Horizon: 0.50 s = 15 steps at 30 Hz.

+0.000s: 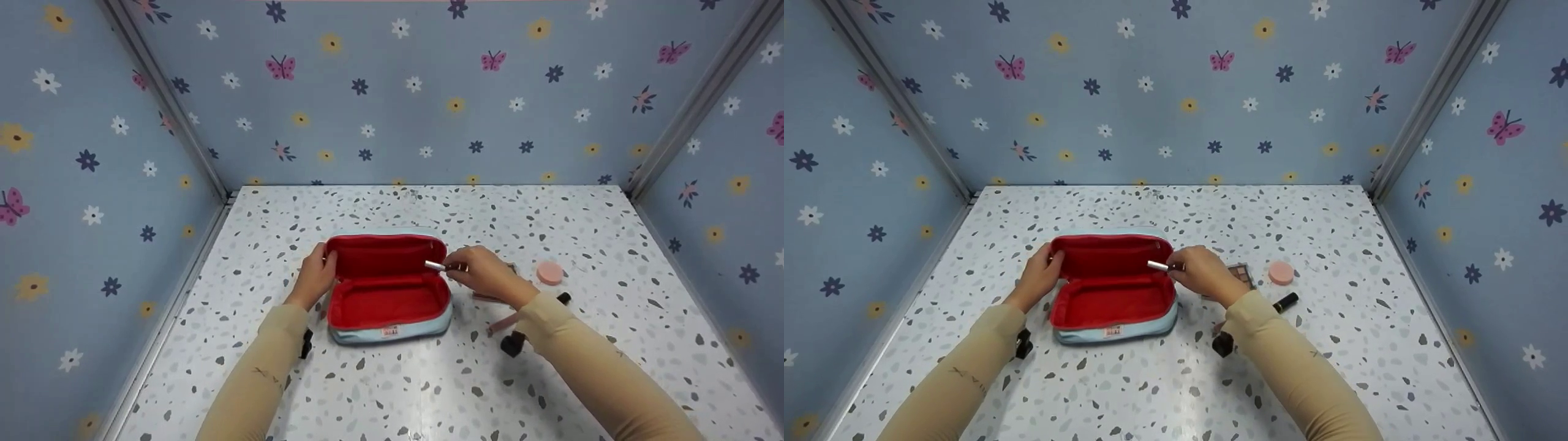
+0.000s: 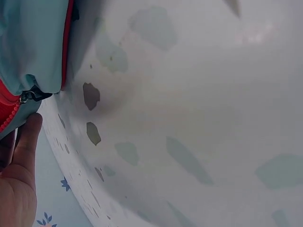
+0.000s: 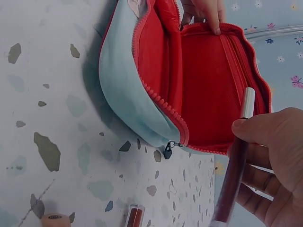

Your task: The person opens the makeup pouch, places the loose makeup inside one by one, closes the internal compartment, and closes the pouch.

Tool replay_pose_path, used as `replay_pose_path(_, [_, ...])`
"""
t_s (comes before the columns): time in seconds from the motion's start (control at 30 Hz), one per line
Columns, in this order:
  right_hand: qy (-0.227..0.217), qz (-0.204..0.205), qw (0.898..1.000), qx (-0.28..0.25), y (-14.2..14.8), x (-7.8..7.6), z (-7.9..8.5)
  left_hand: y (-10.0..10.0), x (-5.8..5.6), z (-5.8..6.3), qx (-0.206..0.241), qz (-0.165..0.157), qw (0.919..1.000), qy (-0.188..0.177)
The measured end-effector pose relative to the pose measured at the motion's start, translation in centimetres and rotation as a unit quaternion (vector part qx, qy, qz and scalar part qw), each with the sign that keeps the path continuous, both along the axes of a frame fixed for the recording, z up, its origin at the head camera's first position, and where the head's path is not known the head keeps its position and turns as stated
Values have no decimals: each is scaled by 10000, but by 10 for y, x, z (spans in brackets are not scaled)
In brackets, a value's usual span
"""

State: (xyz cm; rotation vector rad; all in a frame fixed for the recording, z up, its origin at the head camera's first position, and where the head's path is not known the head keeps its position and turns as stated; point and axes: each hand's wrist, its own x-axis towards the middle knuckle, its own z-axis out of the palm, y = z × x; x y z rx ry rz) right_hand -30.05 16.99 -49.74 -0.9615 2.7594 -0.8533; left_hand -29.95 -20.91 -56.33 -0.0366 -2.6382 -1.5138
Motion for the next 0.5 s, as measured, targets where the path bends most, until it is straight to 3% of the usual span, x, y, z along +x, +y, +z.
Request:
replay_pose_path(0.23, [-53,-159,9997,-148,-9,-1,1,-1,-1,3,-1,-63,9998,-173])
replay_pose_path(0.5, [-10,-282,9991,-328,-20,-4,0,-2,-2,3,-21,-160,9998,-131])
